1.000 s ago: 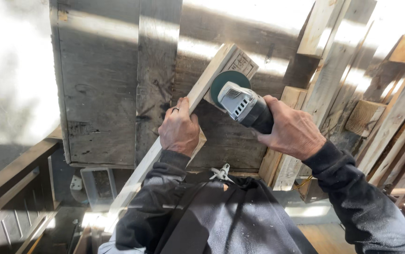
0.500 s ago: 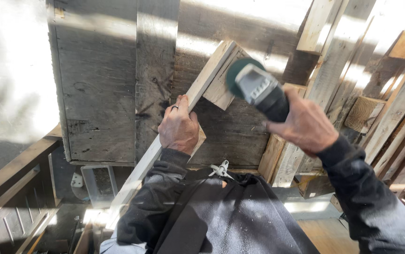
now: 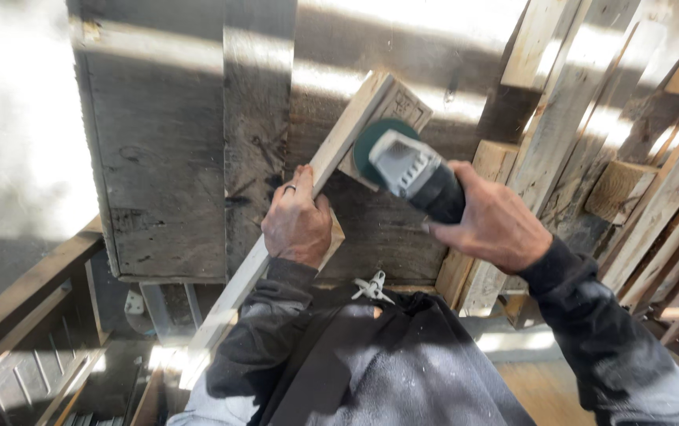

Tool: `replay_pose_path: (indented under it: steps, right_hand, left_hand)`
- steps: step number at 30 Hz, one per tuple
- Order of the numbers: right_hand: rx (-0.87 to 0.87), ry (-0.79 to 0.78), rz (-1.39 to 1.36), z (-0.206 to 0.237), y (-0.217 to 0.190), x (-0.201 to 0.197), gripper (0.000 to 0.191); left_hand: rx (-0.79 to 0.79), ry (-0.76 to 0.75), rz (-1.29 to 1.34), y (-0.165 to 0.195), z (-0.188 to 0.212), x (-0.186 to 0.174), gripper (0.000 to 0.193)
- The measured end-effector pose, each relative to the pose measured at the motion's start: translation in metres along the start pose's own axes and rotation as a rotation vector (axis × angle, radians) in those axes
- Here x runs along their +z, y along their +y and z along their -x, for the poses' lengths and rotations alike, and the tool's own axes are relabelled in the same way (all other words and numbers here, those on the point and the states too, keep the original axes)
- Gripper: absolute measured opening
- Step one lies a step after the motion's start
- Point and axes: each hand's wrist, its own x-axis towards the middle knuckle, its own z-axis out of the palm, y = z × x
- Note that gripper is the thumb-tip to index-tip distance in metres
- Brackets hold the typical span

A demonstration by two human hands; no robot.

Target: The person arranges several wooden planks on a workbench, then uses an angle grinder with a sanding disc to smooth the surface of one plank. The person holds the plank with one hand and moves the grinder along its length.

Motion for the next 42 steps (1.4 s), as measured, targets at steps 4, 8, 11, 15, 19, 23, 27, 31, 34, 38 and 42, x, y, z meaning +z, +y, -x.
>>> replay_pose_path:
  steps: [4,8,11,15,19,23,27,31,34,38,42]
  right_hand:
    - [-0.108,-0.004,-0.049,-0.004,0.002,0.003,0.076]
    - [0.058,0.005,-0.090,-0.005,0.003,-0.002,0.079]
    - [0.109,0.006,-0.146,-0.006,0.004,-0.007,0.082]
    - [0.019,0.021,-0.178,-0.010,0.006,-0.013,0.086]
    - [0.354,-0.062,-0.137,-0.012,0.008,-0.017,0.084]
    - [0.011,0.042,-0.161,-0.013,0.011,-0.022,0.087]
    - [0.240,-0.006,-0.194,-0.014,0.014,-0.024,0.086]
    - [0.060,0.038,-0.080,-0.014,0.017,-0.023,0.092]
    - [0.190,0.037,-0.207,-0.012,0.019,-0.022,0.082]
    - [0.115,0.024,-0.227,-0.009,0.020,-0.022,0.089]
    - [0.183,0.047,-0.192,-0.006,0.020,-0.025,0.091]
  left_hand:
    - [-0.011,0.014,0.007,0.000,0.000,0.000,0.050]
    - [-0.049,-0.031,-0.002,0.001,-0.001,-0.001,0.050]
    - [-0.027,-0.020,0.000,0.002,-0.001,-0.002,0.048]
    - [0.000,-0.002,-0.008,0.003,-0.002,-0.003,0.051]
    - [-0.055,-0.058,-0.007,0.004,-0.002,-0.003,0.050]
    - [-0.020,-0.006,-0.022,0.004,-0.003,-0.002,0.056]
    - [-0.066,-0.046,-0.020,0.005,-0.002,-0.001,0.051]
    - [-0.015,0.004,-0.018,0.004,-0.001,-0.001,0.053]
    - [0.009,0.025,0.000,0.004,0.000,-0.002,0.052]
    - [-0.032,-0.012,-0.023,0.006,-0.002,-0.002,0.052]
    - [-0.048,-0.023,-0.015,0.008,-0.002,-0.003,0.050]
